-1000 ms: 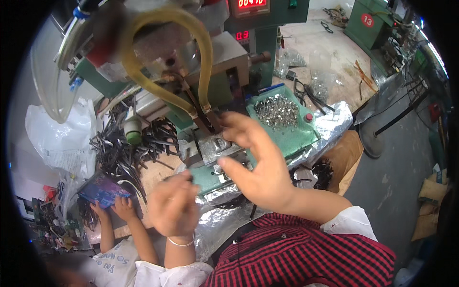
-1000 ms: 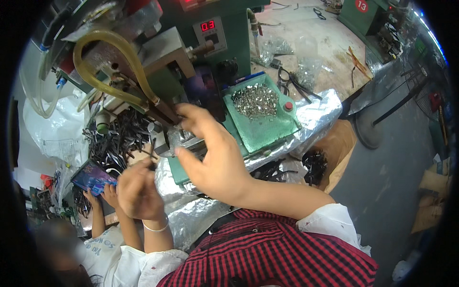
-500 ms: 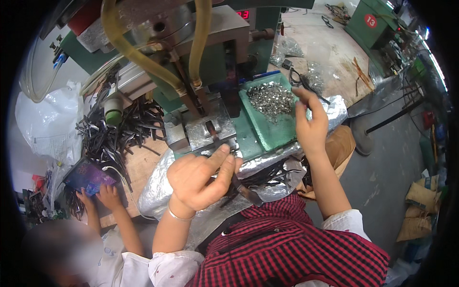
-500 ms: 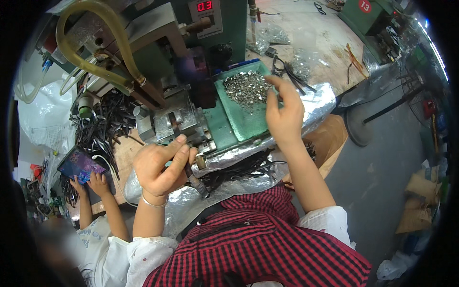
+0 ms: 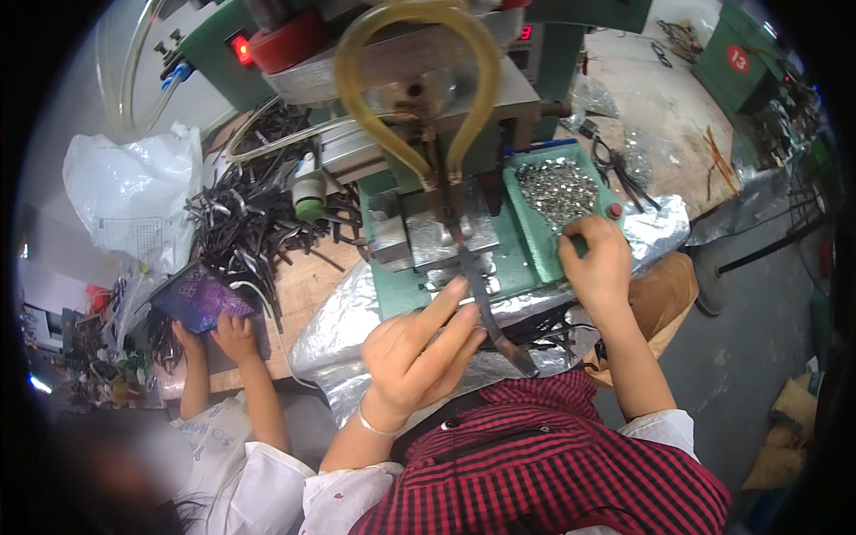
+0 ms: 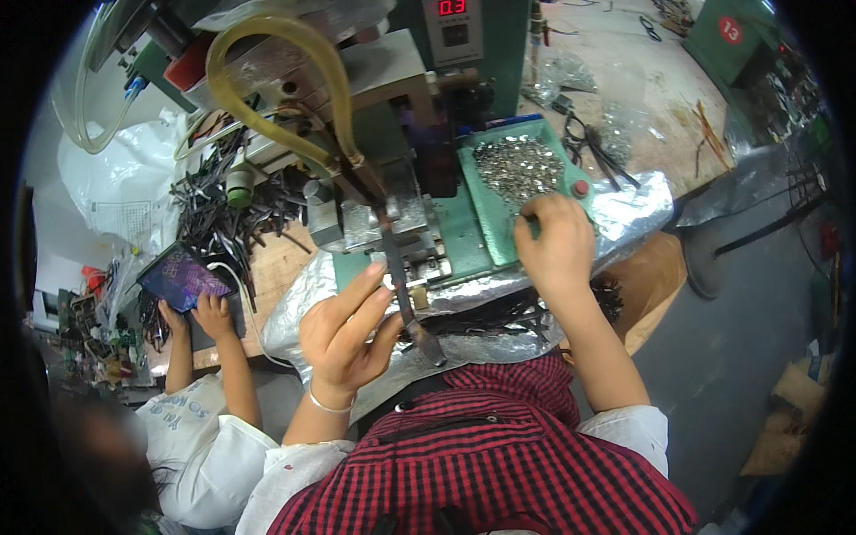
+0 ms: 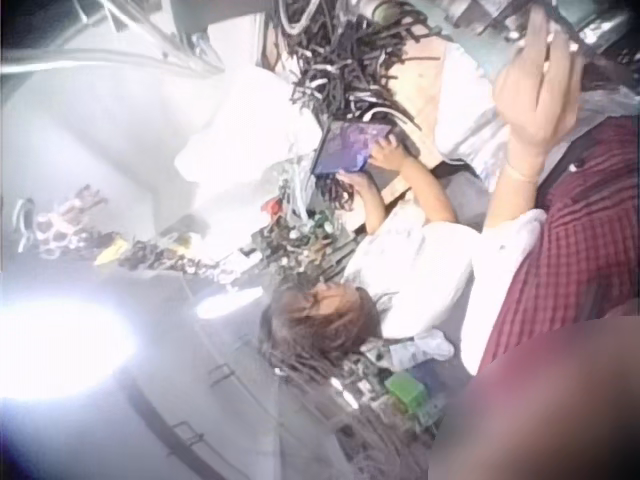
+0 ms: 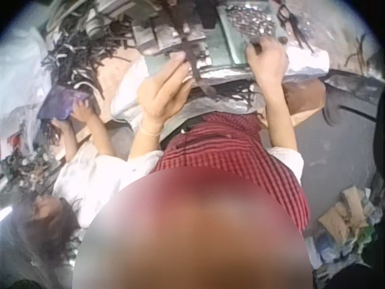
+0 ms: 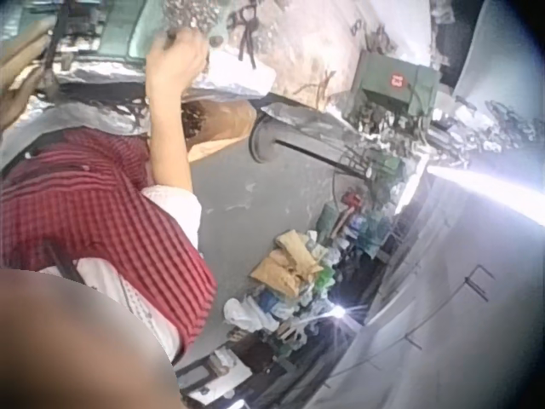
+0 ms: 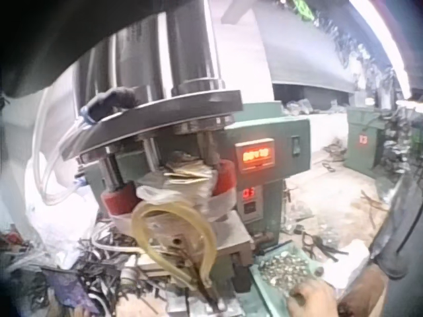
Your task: The person repeatedly picks small metal components from a tray and places them into a press machine, then removes the assembled pieces. The process is continuous and repetitive, with the person handling components one at a time.
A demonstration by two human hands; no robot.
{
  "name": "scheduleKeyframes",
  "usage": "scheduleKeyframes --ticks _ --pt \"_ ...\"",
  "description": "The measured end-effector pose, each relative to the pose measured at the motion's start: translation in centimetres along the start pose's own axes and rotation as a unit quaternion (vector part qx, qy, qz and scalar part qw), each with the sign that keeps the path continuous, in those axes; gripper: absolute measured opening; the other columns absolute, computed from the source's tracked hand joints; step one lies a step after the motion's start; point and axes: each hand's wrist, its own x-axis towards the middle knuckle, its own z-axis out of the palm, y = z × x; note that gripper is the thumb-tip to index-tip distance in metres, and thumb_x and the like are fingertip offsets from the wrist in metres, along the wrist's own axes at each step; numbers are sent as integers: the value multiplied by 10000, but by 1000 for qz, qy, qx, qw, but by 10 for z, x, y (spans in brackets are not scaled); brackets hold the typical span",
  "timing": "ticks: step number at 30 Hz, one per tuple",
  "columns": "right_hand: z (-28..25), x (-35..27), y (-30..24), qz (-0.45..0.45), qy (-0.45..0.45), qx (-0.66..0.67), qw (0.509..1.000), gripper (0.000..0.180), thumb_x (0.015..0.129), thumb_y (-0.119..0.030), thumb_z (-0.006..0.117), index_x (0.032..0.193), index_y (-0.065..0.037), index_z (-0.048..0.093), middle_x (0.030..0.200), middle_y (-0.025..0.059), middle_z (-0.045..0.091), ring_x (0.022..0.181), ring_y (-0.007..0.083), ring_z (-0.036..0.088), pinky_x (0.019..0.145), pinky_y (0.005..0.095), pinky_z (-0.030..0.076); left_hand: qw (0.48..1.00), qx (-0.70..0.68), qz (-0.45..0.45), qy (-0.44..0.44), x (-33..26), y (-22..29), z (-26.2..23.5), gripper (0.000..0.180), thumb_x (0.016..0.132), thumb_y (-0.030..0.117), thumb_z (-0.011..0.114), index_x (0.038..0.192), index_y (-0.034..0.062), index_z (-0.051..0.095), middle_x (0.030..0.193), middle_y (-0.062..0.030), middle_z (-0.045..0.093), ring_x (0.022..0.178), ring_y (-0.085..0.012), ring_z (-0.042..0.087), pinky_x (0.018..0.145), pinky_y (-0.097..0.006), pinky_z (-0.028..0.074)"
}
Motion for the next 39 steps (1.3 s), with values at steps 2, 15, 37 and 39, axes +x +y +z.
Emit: scheduleKeyframes --ticks 2,15,37,39 --pt "-5 -3 -4 51 14 71 996 109 819 -116 738 891 -42 702 892 124 732 854 336 703 795 413 547 987 157 -2 -16 -23 -14 -34 363 741 -18 800 1097 43 761 1162 -149 763 706 -206 684 622 -304 532" --pt "-1 9 -10 33 91 206 974 156 862 -9 717 1009 -26 768 973 129 751 928 291 713 861 354 534 793 255 -544 -99 -99 -245 -37 407 884 353 746 793 -42 722 767 -129 651 758 -205 650 688 -371 495" --pt "24 20 -115 18 19 532 847 396 869 41 726 1233 29 569 1063 105 690 973 154 681 867 287 530 844 -209 -470 151 -62 -133 -35 312 959 32 707 1012 76 403 916 -196 758 591 -152 663 484 -208 415" --pt "22 25 -120 34 19 557 830 420 868 37 728 1254 32 561 1069 110 688 967 149 687 857 280 533 861 -194 -440 168 -50 -125 -40 271 976 57 696 1080 51 445 920 -186 760 598 -155 664 493 -204 420"
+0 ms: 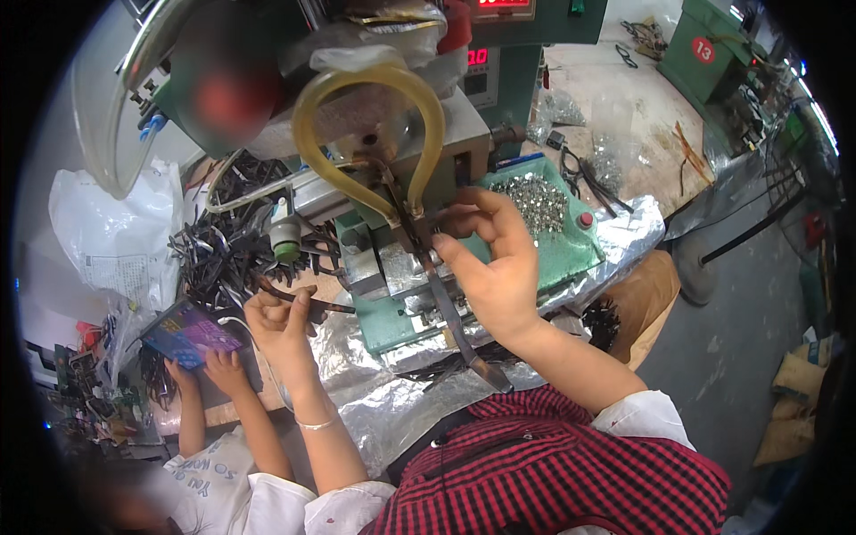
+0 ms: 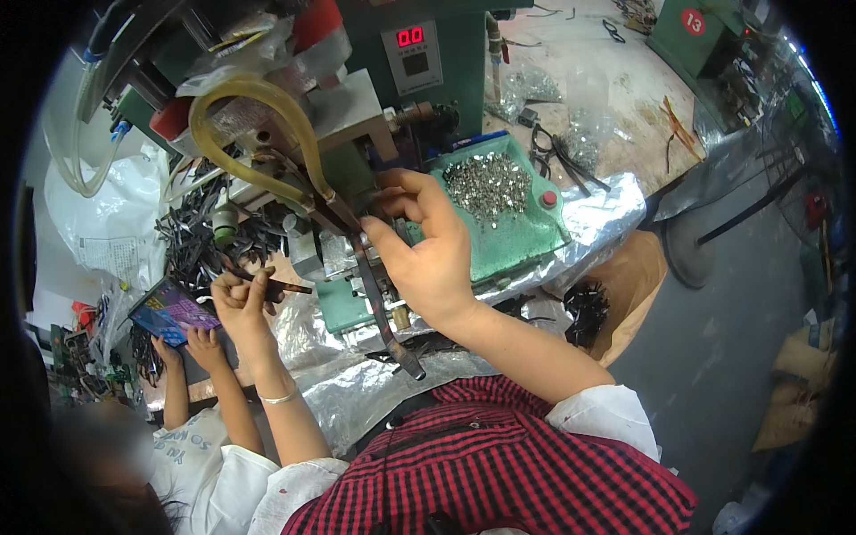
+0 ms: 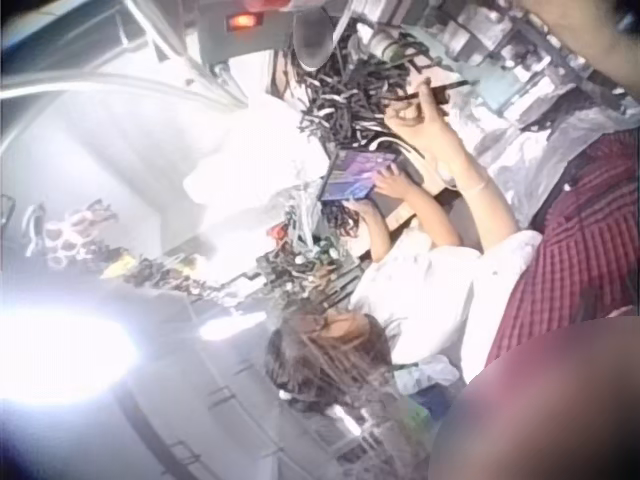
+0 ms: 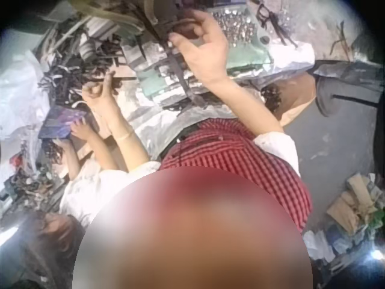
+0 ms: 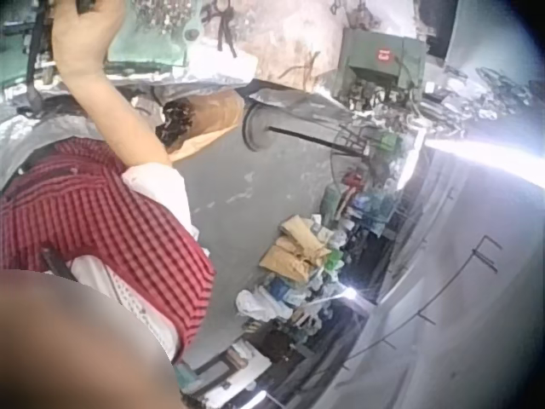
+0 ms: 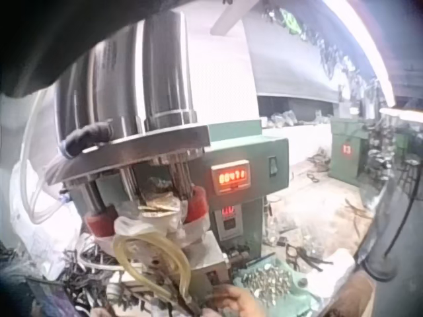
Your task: The person repeatedly picks small metal components from a tray and places them into a press machine, then removes the assembled pieces. The process is continuous and repetitive, with the person handling components one at a time.
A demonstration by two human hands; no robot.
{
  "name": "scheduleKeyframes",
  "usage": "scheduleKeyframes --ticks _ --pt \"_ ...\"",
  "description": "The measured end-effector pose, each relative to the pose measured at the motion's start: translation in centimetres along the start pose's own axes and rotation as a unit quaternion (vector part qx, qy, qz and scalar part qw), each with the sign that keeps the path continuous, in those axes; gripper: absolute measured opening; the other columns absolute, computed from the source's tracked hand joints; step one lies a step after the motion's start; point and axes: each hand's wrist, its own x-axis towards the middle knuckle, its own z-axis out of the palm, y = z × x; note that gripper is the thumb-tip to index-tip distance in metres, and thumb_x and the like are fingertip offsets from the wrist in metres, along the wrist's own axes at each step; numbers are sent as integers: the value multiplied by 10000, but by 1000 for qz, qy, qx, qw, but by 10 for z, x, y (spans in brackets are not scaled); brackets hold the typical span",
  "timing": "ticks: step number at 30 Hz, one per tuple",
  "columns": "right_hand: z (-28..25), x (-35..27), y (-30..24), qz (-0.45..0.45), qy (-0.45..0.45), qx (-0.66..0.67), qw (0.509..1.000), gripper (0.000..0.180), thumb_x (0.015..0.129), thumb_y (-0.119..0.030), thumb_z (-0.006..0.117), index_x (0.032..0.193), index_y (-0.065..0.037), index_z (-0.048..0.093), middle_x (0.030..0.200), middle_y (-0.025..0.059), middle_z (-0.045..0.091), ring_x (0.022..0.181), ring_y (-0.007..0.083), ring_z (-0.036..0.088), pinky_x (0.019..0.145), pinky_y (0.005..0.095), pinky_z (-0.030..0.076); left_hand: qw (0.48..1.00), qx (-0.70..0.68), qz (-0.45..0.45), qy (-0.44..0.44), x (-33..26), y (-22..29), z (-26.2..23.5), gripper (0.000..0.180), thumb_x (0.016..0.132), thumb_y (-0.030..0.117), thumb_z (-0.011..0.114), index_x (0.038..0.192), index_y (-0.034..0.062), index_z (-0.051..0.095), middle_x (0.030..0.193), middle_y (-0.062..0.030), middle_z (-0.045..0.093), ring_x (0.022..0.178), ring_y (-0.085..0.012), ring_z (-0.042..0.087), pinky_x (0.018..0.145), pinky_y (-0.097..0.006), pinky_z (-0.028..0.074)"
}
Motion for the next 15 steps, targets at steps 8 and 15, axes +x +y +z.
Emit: scheduleKeyframes --ticks 8,15 --pt "9 -1 -36 62 -74 36 995 582 884 35 697 1414 28 458 1244 148 647 1158 208 655 1027 331 489 906 75 416 29 -29 106 22 135 1055 80 531 1163 -2 530 975 -245 716 761 -237 702 664 -347 607" --pt "-74 6 -15 45 -39 -259 964 313 913 -1 641 1223 18 683 1191 114 728 1133 196 677 1008 323 504 763 208 581 -194 -40 111 94 228 719 81 871 882 94 712 999 -136 762 557 -123 554 479 -246 383"
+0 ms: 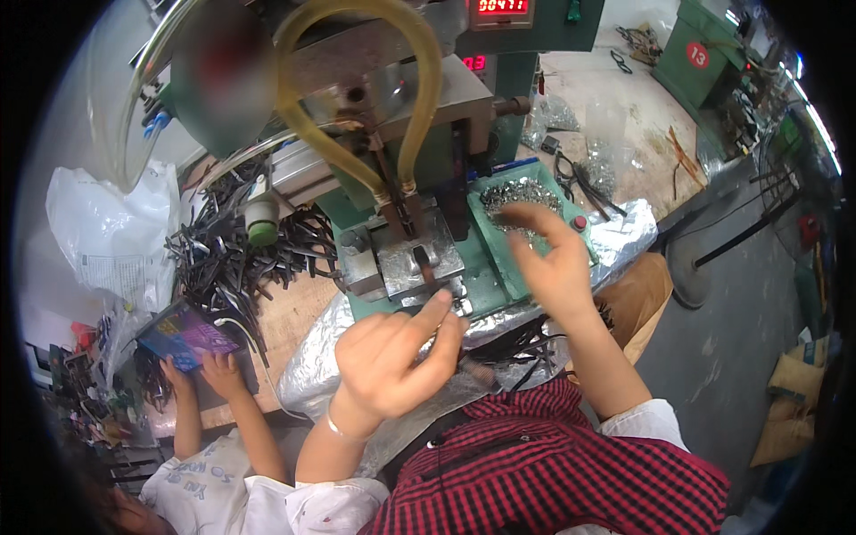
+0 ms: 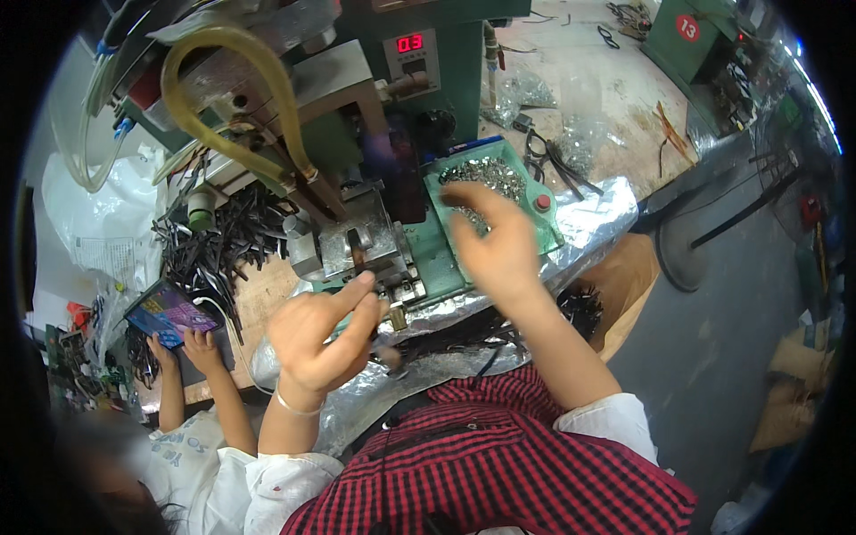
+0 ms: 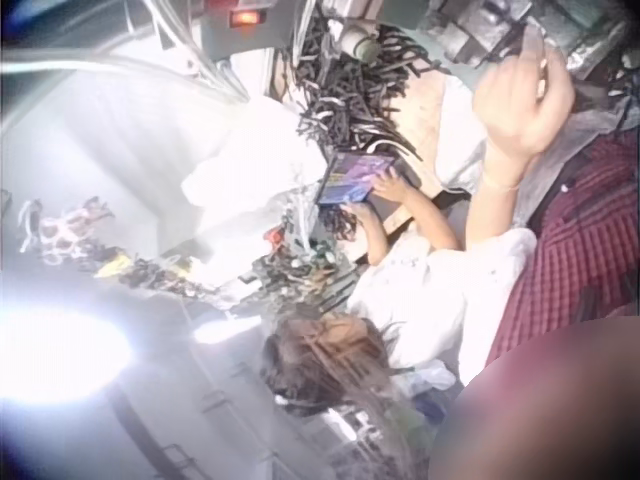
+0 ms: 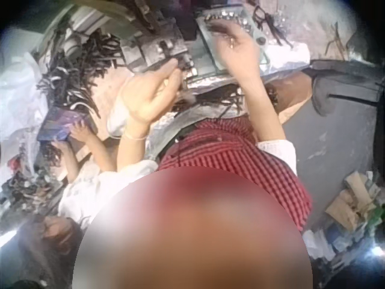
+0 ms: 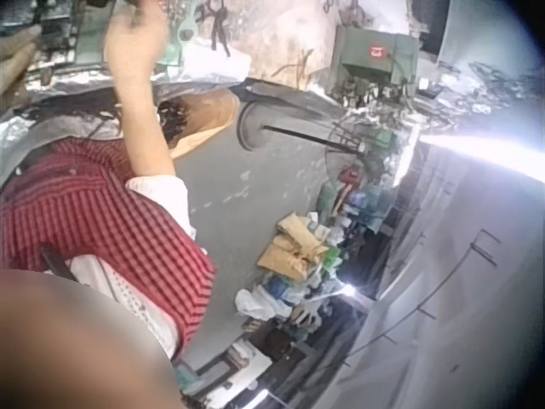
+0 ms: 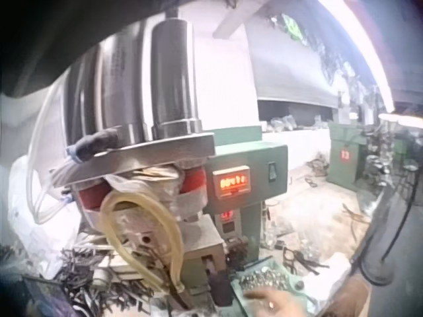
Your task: The person repeatedly picks small metal components from a tray and places them into a press machine, then removes the assembled pieces. The process is continuous and repetitive, with the person handling components one at a time.
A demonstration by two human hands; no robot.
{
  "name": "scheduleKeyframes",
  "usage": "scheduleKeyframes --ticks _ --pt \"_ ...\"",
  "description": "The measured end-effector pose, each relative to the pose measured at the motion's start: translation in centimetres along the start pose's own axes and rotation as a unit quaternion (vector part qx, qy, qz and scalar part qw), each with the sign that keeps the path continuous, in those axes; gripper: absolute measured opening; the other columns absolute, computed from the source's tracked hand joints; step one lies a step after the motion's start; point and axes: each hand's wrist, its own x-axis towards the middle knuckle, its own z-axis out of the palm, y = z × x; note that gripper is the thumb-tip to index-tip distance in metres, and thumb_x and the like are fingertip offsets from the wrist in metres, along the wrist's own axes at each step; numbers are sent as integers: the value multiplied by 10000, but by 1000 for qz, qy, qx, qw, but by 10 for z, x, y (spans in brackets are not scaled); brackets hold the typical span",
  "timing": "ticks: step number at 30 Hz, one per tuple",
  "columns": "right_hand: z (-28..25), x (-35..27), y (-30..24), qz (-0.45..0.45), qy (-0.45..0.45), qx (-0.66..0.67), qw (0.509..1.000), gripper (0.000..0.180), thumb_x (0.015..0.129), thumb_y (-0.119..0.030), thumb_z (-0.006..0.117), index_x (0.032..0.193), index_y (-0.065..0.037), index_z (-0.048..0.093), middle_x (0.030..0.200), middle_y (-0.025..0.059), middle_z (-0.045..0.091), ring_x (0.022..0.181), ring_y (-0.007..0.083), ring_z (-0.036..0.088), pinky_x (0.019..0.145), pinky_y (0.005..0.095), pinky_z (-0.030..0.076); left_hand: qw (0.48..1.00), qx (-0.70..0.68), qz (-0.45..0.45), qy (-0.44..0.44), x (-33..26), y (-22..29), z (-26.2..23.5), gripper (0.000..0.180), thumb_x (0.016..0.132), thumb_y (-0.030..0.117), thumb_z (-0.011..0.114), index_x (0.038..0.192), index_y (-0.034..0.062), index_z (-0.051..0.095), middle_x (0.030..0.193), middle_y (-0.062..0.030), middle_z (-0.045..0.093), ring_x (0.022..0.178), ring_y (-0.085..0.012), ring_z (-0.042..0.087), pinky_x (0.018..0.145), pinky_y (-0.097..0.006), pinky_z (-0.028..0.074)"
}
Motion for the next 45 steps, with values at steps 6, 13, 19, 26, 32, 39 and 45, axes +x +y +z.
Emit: scheduleKeyframes --ticks 6,13,19,26,32,39,45 --pt "-24 -17 52 16 3 -99 995 291 910 -35 638 1194 -24 698 1092 153 760 1029 266 737 924 352 544 999 -7 37 11 -10 -8 19 217 737 73 864 808 104 662 968 -124 759 536 -90 531 447 -236 345" --pt "-47 3 64 -20 15 -198 980 194 846 -42 701 1039 -42 715 990 134 725 965 316 690 881 393 535 999 0 33 8 -8 -9 17 239 739 88 878 849 118 668 948 -113 762 519 -92 529 438 -234 342" --pt "-37 -14 59 -21 -3 -297 955 139 777 -129 797 906 -104 751 893 108 612 944 336 616 842 441 502 999 -6 2 32 -13 0 21 229 747 84 872 900 93 702 960 -124 766 520 -98 547 445 -232 373" --pt "-22 -14 62 -111 11 -365 924 83 803 -58 731 868 -41 682 895 120 636 909 357 625 795 466 504 988 -9 -149 48 -57 26 -3 311 732 -3 817 1032 39 748 1085 -137 774 631 -180 640 557 -271 493" --pt "-17 -11 61 -111 102 -225 963 121 868 -18 689 987 -24 713 962 147 703 929 373 661 822 445 514 919 129 -359 101 -64 -67 -32 227 806 -88 722 1011 9 740 982 -152 732 872 -324 680 777 -323 535" --pt "-17 2 62 -164 96 -252 949 127 860 -13 694 971 -46 745 947 135 707 905 344 665 819 423 513 898 232 -305 -215 -142 -170 26 266 825 26 651 1077 33 736 1217 -137 676 1043 -379 612 891 -436 524" --pt "-62 -43 58 -66 160 -232 957 114 862 -12 710 972 -17 740 913 113 722 856 261 679 784 370 516 905 233 -239 -263 -160 -154 -16 206 813 140 695 977 21 728 1036 -160 692 920 -348 638 816 -441 519"
